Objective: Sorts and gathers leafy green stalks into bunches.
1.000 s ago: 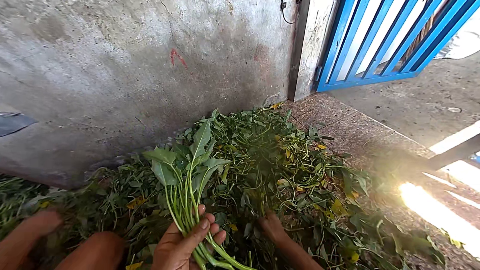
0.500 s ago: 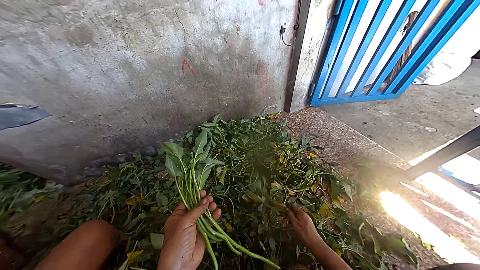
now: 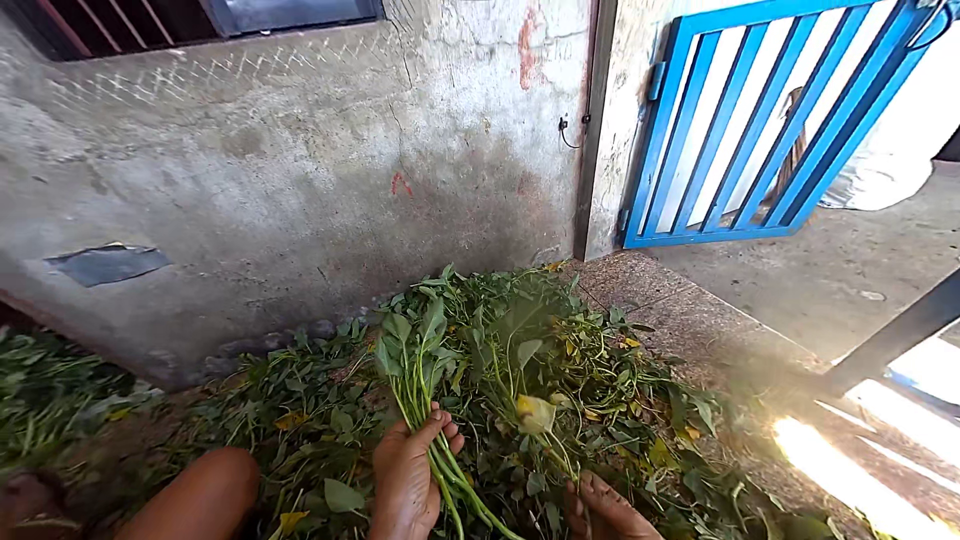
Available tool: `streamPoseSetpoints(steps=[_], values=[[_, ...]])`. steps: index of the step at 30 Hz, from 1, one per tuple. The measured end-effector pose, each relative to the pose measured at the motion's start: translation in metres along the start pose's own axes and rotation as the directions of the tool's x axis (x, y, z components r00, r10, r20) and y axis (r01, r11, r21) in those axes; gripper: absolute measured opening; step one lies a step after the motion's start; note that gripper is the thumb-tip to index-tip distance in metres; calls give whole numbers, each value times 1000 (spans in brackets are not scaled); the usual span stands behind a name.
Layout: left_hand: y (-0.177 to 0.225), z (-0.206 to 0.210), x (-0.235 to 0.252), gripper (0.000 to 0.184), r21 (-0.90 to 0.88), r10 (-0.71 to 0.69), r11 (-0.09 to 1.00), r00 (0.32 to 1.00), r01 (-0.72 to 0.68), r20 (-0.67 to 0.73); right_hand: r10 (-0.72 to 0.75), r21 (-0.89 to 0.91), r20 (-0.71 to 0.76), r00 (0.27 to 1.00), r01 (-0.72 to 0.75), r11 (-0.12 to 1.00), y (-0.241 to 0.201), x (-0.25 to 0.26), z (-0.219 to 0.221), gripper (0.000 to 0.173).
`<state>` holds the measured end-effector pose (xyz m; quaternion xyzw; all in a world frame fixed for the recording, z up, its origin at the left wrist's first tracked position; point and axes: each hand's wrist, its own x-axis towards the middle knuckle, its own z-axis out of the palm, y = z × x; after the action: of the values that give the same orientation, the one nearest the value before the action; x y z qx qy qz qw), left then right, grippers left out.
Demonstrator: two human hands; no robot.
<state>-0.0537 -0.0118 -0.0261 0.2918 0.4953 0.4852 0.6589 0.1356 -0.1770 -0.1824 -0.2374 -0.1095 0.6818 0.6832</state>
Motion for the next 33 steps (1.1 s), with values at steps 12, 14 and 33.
streamPoseSetpoints(steps=[12, 14, 33], values=[[-17, 5, -10, 22, 111, -2, 994, 985, -17, 171, -76, -222, 193, 978, 119, 968, 15, 6, 24, 18], [-16, 6, -10, 20, 86, -26, 996, 988, 13, 153, -70, -229, 211, 975, 119, 966, 16, 6, 26, 18], [-17, 9, -14, 26, 171, -9, 985, 975, -30, 223, -218, -754, 235, 947, 319, 574, -7, 35, 88, 34]])
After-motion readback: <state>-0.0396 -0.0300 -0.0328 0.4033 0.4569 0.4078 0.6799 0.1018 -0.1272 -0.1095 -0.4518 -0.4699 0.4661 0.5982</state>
